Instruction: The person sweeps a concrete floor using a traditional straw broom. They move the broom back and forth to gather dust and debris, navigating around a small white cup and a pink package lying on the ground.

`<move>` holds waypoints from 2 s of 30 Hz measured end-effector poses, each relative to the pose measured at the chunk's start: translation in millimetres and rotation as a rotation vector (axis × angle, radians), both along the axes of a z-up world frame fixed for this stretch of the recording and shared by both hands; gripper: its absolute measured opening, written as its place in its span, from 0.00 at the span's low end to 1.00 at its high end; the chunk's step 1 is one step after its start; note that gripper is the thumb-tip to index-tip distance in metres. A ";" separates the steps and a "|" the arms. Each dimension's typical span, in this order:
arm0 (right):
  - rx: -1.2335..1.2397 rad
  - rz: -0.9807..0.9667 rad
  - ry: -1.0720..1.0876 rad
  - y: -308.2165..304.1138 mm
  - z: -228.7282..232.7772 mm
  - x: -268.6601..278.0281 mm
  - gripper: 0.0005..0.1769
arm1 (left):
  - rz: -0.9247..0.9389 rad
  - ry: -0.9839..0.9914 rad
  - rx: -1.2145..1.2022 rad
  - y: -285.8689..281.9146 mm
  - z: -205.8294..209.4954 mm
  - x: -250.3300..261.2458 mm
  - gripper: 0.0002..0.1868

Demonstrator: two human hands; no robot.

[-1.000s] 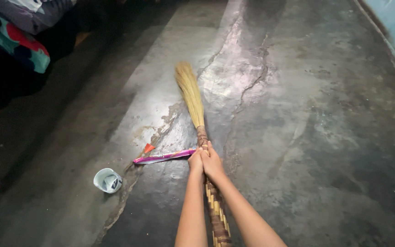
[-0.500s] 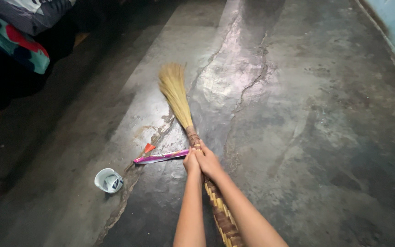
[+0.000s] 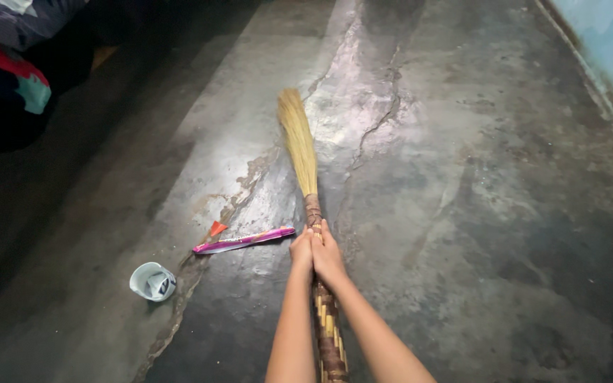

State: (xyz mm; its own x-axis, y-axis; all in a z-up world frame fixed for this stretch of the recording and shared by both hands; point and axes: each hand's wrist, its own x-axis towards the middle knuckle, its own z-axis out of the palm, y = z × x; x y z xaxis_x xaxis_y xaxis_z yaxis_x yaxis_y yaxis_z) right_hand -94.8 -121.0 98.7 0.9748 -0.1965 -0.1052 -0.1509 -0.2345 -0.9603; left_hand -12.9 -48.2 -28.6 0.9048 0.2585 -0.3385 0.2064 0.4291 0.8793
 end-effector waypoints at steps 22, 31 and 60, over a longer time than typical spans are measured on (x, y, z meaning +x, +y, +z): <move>0.299 0.071 -0.083 -27.7 -43.9 -20.8 0.37 | 0.012 -0.022 0.256 -26.1 19.0 -56.1 0.25; 0.263 -0.049 -0.054 -70.8 -50.4 -49.1 0.36 | -0.140 0.048 0.351 -74.3 56.1 -100.6 0.24; 0.371 -0.097 -0.106 -105.8 -100.9 -44.4 0.35 | -0.233 0.100 0.530 -102.0 58.6 -106.6 0.25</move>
